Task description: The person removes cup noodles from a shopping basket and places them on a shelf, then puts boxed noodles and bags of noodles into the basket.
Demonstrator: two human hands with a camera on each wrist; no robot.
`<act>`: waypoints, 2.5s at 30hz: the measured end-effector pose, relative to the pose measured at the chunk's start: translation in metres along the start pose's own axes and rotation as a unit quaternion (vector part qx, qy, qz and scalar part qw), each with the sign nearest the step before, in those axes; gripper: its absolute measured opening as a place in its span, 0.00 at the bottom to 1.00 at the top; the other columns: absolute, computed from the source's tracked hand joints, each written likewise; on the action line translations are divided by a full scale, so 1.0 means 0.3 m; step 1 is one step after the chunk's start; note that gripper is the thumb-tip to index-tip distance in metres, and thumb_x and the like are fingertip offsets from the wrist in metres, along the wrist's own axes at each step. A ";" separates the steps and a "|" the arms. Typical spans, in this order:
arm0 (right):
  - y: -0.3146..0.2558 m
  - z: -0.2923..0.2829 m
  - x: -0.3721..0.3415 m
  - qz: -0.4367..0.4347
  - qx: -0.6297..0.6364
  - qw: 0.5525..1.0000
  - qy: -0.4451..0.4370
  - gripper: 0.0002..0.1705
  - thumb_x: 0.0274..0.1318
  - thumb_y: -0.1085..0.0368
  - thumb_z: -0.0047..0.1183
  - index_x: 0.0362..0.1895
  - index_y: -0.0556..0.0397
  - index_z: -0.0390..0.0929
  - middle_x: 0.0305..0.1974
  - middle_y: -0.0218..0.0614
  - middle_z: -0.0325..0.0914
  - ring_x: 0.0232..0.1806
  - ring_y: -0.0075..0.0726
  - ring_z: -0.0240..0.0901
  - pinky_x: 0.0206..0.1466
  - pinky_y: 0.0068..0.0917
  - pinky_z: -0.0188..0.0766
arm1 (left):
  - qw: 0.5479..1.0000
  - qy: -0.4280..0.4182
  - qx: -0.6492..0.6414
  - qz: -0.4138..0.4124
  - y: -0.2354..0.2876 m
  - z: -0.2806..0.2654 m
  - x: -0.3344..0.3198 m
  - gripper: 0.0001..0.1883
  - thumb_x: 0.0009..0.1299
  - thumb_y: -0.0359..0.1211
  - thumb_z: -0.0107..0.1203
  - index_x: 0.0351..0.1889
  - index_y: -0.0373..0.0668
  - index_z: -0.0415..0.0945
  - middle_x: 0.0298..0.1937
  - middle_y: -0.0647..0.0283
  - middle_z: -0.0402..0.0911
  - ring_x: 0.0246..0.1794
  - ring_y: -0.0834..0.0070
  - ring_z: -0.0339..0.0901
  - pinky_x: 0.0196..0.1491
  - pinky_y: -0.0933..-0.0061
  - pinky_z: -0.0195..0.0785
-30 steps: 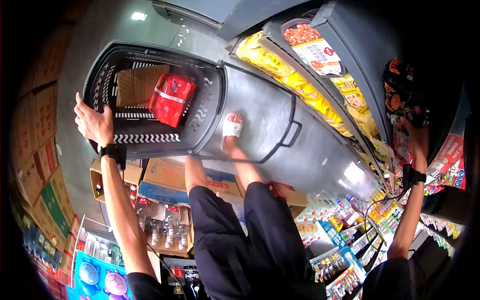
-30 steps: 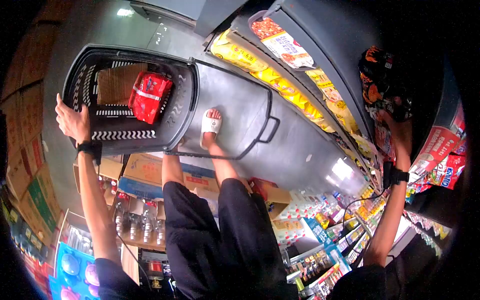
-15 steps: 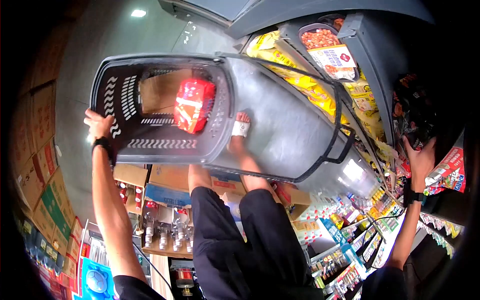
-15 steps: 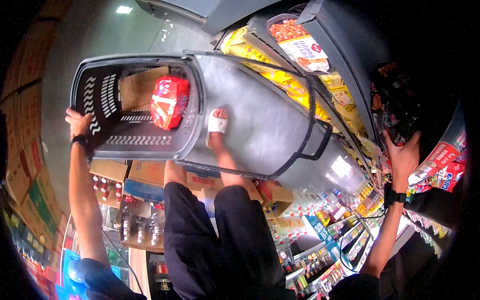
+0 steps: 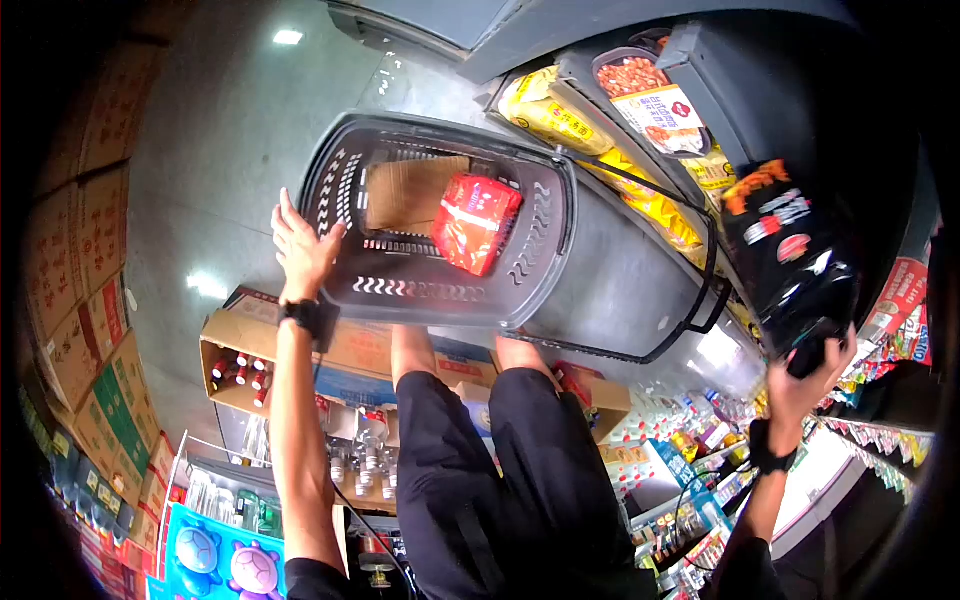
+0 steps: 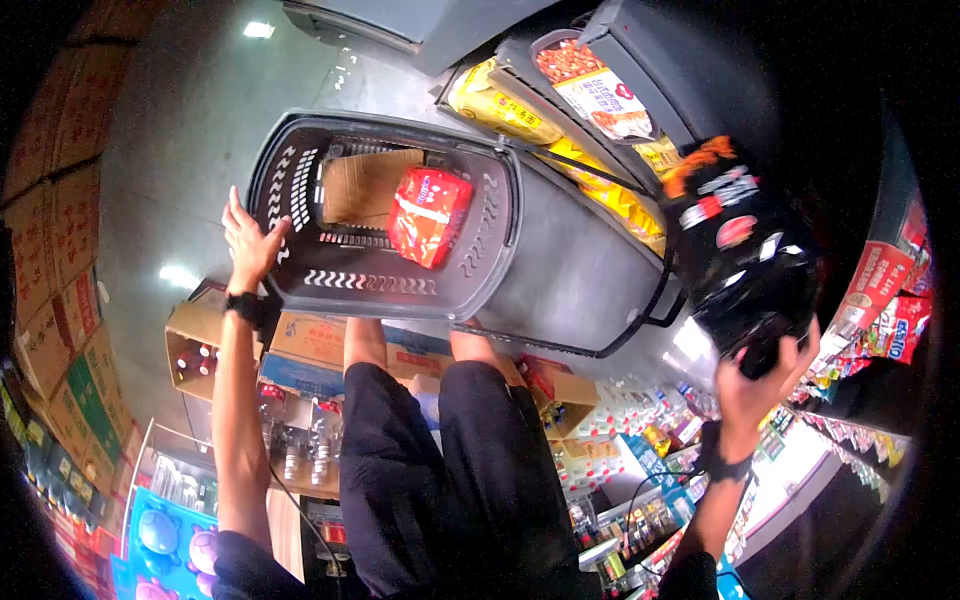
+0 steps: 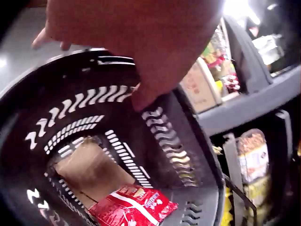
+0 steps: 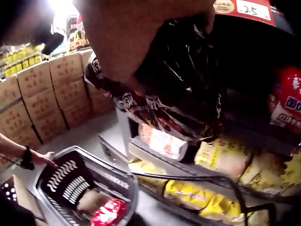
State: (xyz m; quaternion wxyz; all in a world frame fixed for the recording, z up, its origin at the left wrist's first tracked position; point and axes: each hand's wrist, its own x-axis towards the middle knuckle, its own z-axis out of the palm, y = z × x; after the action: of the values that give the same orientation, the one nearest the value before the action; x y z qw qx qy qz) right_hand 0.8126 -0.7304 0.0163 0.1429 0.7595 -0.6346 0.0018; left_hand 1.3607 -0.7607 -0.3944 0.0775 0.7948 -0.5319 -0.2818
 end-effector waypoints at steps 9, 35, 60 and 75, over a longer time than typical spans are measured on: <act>-0.343 0.026 0.154 0.041 0.401 0.834 -0.377 0.42 0.37 0.54 0.79 0.57 0.58 0.77 0.60 0.50 0.79 0.59 0.50 0.79 0.68 0.38 0.67 | 0.684 -0.410 -0.549 0.251 0.696 -0.359 -0.381 0.65 0.53 0.41 0.82 0.85 0.42 0.48 0.84 0.57 0.54 0.84 0.64 0.50 0.79 0.60 0.53; -0.614 0.604 -0.059 0.418 0.747 0.347 -0.384 0.36 0.69 0.54 0.55 0.76 0.50 0.61 0.68 0.37 0.71 0.69 0.32 0.70 0.69 0.33 0.69 | 0.595 -0.456 -0.588 -0.304 0.393 -0.164 -0.549 0.38 0.79 0.56 0.51 0.78 0.41 0.61 0.74 0.56 0.74 0.67 0.66 0.77 0.71 0.61 0.68; -0.948 0.933 -0.019 0.345 0.766 0.478 -0.255 0.40 0.74 0.44 0.53 0.78 0.52 0.59 0.75 0.44 0.65 0.73 0.47 0.65 0.70 0.43 0.66 | 0.987 0.022 -0.151 -0.044 0.273 0.119 -0.313 0.34 0.47 0.34 0.81 0.52 0.35 0.76 0.48 0.52 0.70 0.50 0.54 0.72 0.56 0.57 0.68; -0.572 0.721 -0.453 0.517 0.692 0.413 -0.288 0.27 0.79 0.49 0.44 0.68 0.54 0.70 0.62 0.45 0.79 0.58 0.39 0.80 0.60 0.35 0.76 | 0.990 -0.103 -0.098 -0.022 0.121 0.955 -0.183 0.20 0.64 0.31 0.70 0.55 0.40 0.83 0.54 0.42 0.75 0.48 0.45 0.81 0.55 0.53 0.75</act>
State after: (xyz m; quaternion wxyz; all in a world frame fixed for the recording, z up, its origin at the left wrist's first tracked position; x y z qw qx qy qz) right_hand 0.9131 -0.6206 -0.2531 -0.6505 0.0844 -0.6948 0.2950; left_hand 1.1646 -0.6767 -0.5967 0.0936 0.7617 -0.4892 -0.4144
